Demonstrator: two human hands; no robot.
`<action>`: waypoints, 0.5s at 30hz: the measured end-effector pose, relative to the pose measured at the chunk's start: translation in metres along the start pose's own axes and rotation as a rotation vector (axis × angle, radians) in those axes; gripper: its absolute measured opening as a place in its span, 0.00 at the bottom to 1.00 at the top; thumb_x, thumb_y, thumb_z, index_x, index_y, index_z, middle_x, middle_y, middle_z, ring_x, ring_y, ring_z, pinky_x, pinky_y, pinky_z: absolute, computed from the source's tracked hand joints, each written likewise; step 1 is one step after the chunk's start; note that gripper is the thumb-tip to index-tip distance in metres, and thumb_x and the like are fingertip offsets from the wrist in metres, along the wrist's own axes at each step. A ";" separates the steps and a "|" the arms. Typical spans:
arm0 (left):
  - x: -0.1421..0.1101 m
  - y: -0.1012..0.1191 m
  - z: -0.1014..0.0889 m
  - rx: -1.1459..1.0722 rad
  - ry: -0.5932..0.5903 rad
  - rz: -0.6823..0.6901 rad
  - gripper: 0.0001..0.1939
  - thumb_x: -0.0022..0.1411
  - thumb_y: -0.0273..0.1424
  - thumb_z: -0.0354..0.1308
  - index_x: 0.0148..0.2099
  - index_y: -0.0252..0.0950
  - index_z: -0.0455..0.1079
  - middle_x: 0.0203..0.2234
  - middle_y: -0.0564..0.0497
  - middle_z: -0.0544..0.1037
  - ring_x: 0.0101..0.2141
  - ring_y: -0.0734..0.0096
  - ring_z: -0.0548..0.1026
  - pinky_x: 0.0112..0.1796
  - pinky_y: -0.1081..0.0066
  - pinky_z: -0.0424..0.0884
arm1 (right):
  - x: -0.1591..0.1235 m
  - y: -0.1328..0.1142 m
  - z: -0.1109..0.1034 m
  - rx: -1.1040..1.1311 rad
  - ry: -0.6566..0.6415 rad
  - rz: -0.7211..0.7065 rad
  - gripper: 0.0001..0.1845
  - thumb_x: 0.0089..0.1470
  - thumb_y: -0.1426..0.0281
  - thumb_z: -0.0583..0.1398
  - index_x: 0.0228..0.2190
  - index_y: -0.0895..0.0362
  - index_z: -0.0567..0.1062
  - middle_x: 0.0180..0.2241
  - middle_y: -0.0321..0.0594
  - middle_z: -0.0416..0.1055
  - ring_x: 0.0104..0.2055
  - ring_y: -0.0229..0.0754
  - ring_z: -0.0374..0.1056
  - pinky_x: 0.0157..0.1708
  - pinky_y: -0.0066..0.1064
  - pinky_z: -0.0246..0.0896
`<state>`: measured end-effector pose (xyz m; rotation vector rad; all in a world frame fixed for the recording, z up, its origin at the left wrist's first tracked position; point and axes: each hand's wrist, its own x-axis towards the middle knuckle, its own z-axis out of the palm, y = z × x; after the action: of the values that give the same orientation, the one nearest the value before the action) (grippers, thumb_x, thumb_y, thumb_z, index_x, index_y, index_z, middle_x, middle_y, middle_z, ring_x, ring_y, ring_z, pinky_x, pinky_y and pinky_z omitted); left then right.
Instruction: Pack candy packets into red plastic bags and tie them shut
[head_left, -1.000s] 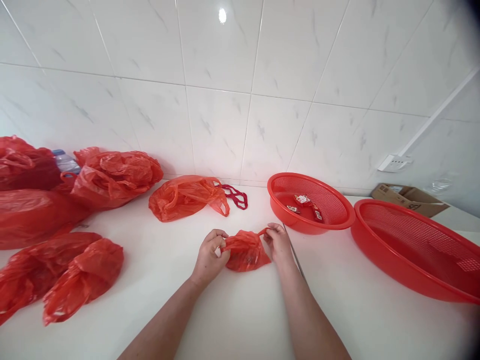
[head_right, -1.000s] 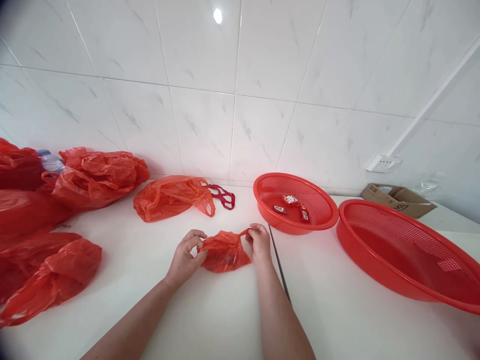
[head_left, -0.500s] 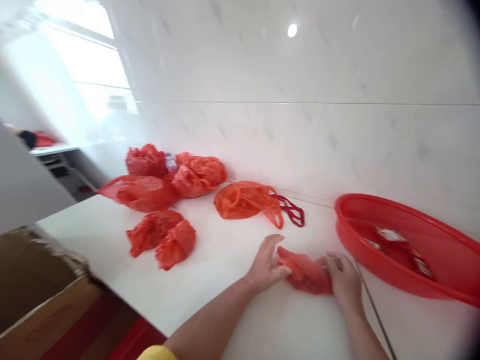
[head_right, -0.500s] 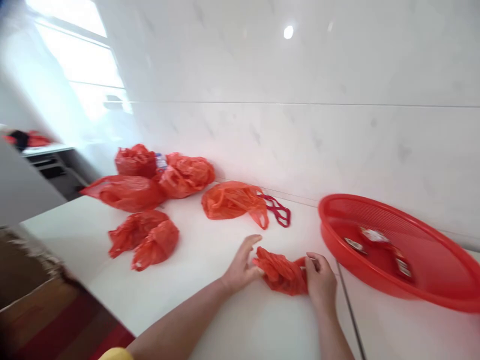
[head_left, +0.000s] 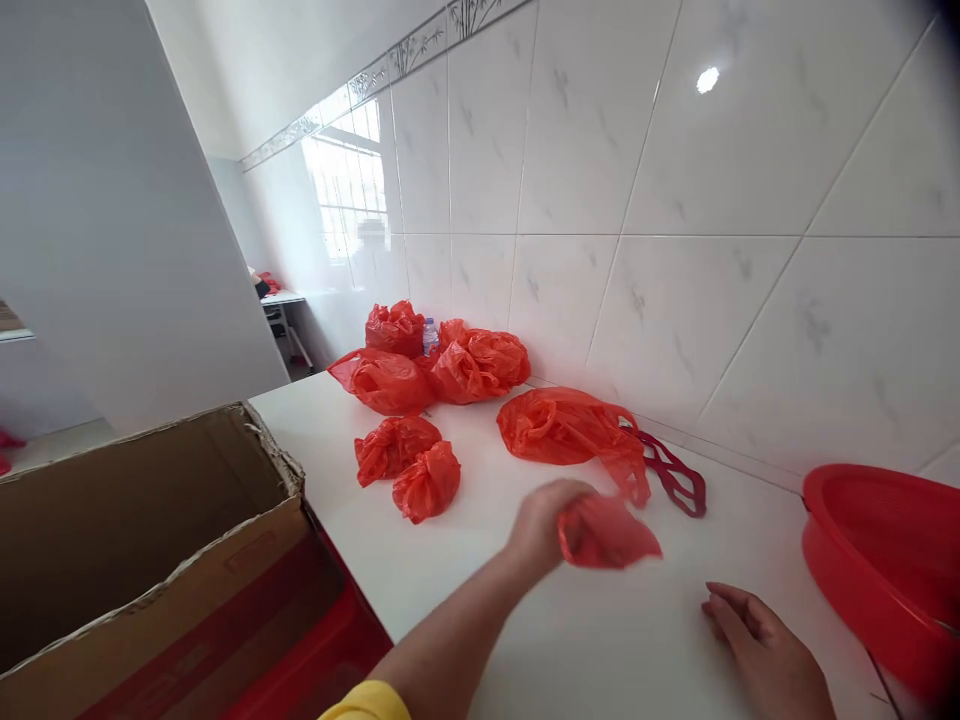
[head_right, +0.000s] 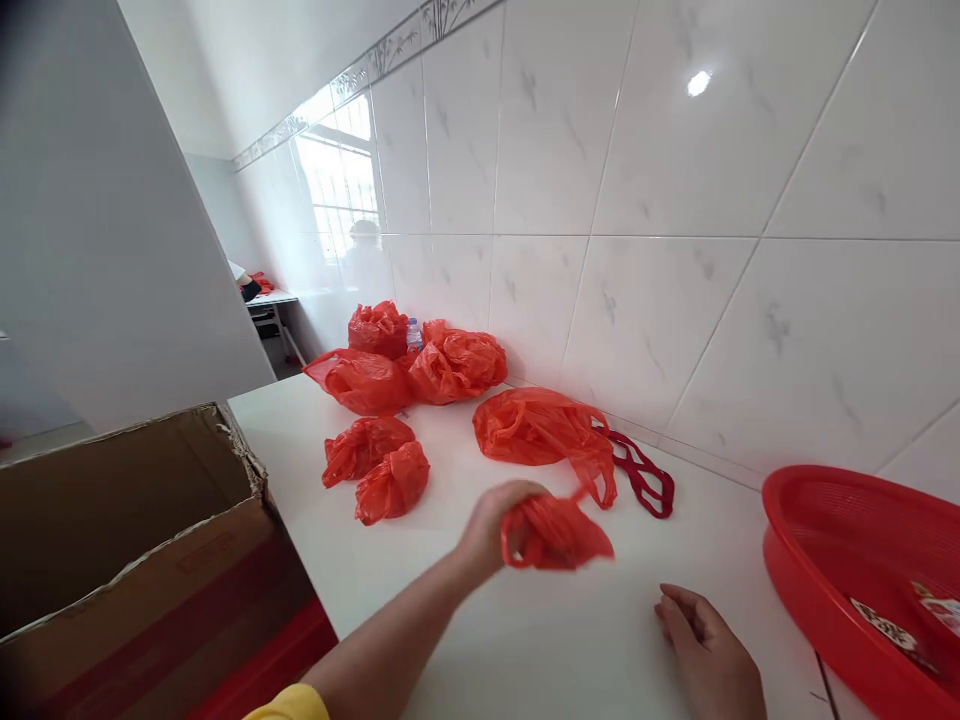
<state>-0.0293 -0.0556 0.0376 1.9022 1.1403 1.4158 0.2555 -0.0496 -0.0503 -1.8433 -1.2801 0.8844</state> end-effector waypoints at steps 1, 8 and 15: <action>0.003 0.004 -0.018 -0.021 0.145 -0.015 0.13 0.55 0.25 0.49 0.42 0.37 0.71 0.38 0.48 0.77 0.40 0.63 0.74 0.42 0.66 0.69 | -0.001 -0.001 0.001 0.006 0.005 -0.012 0.19 0.43 0.55 0.58 0.37 0.49 0.74 0.37 0.41 0.76 0.39 0.51 0.72 0.38 0.39 0.64; -0.008 -0.013 -0.134 0.500 0.704 -0.031 0.20 0.57 0.32 0.52 0.52 0.37 0.62 0.47 0.45 0.71 0.47 0.60 0.70 0.49 0.61 0.65 | -0.011 -0.014 0.010 -0.006 0.026 -0.087 0.17 0.45 0.57 0.57 0.35 0.51 0.74 0.35 0.38 0.76 0.36 0.47 0.72 0.35 0.36 0.64; -0.047 -0.067 -0.140 1.118 0.196 -0.498 0.32 0.59 0.44 0.49 0.62 0.37 0.52 0.62 0.36 0.53 0.61 0.40 0.48 0.53 0.37 0.47 | -0.020 -0.028 0.022 0.045 0.177 -0.272 0.10 0.45 0.65 0.55 0.30 0.53 0.74 0.31 0.38 0.75 0.34 0.46 0.69 0.36 0.36 0.60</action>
<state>-0.1881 -0.0720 0.0065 1.8395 2.6484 0.6931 0.2186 -0.0581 -0.0354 -1.6245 -1.3469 0.5863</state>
